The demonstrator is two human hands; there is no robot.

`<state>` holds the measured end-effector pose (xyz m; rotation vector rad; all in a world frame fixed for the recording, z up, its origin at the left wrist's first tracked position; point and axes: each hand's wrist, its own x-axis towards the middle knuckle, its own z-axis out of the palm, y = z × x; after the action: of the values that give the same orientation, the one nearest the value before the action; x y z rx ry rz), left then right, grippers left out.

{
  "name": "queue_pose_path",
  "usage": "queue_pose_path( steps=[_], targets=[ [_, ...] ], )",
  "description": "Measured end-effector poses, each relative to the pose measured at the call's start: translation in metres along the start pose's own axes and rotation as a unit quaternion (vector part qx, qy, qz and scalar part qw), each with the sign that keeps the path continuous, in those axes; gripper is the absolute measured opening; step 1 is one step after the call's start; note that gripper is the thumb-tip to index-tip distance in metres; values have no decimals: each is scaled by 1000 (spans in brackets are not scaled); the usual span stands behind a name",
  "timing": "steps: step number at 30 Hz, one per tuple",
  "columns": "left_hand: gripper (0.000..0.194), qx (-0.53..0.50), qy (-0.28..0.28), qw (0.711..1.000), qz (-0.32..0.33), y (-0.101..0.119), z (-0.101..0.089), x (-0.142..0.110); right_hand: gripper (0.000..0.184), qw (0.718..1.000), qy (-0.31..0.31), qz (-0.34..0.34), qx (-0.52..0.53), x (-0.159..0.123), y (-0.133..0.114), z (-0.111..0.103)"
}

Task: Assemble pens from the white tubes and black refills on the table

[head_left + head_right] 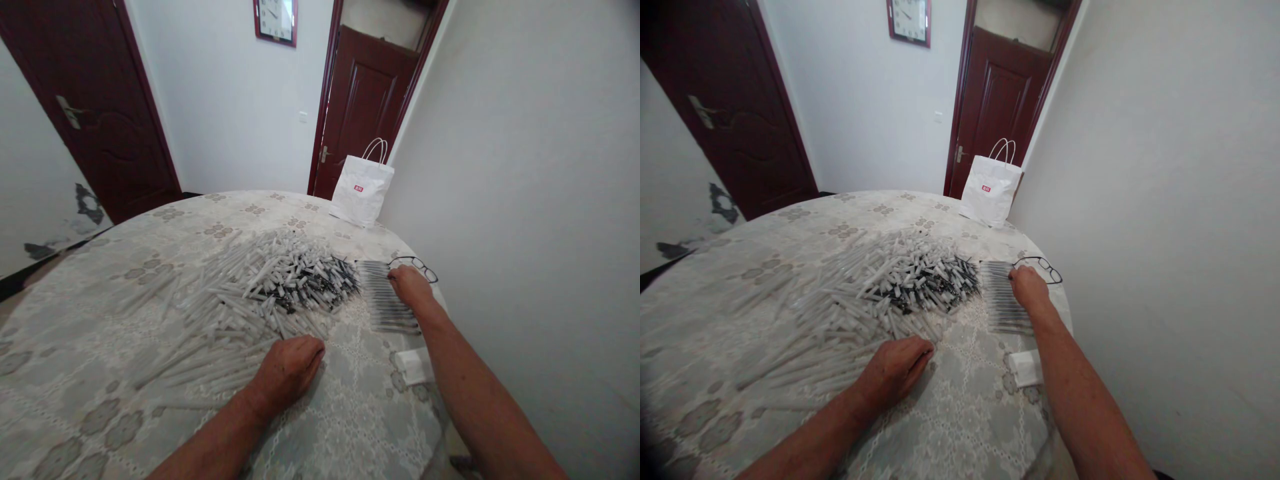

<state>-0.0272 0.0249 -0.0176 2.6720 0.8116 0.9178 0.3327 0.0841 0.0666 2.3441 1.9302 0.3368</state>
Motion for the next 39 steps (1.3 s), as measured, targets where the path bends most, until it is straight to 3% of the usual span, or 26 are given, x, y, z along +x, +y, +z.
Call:
queue_pose_path(
  steps=[6,13,23,33,39],
  targets=[
    [16,6,5,1000,4,0,0,0,29,1000,-21,-4,-18,24,-7,25],
    [16,-2,-2,1000,4,-1,-1,1,30,999,-28,19,-30,32,-2,40],
    [15,-6,-12,1000,10,-2,-2,2,31,999,-28,15,-16,39,0,41],
    [14,21,0,1000,24,0,-5,3,29,996,-52,-67,6,53,2,40],
    [14,26,0,1000,17,2,-7,1,28,998,-39,-52,-10,57,3,45]
  ],
)
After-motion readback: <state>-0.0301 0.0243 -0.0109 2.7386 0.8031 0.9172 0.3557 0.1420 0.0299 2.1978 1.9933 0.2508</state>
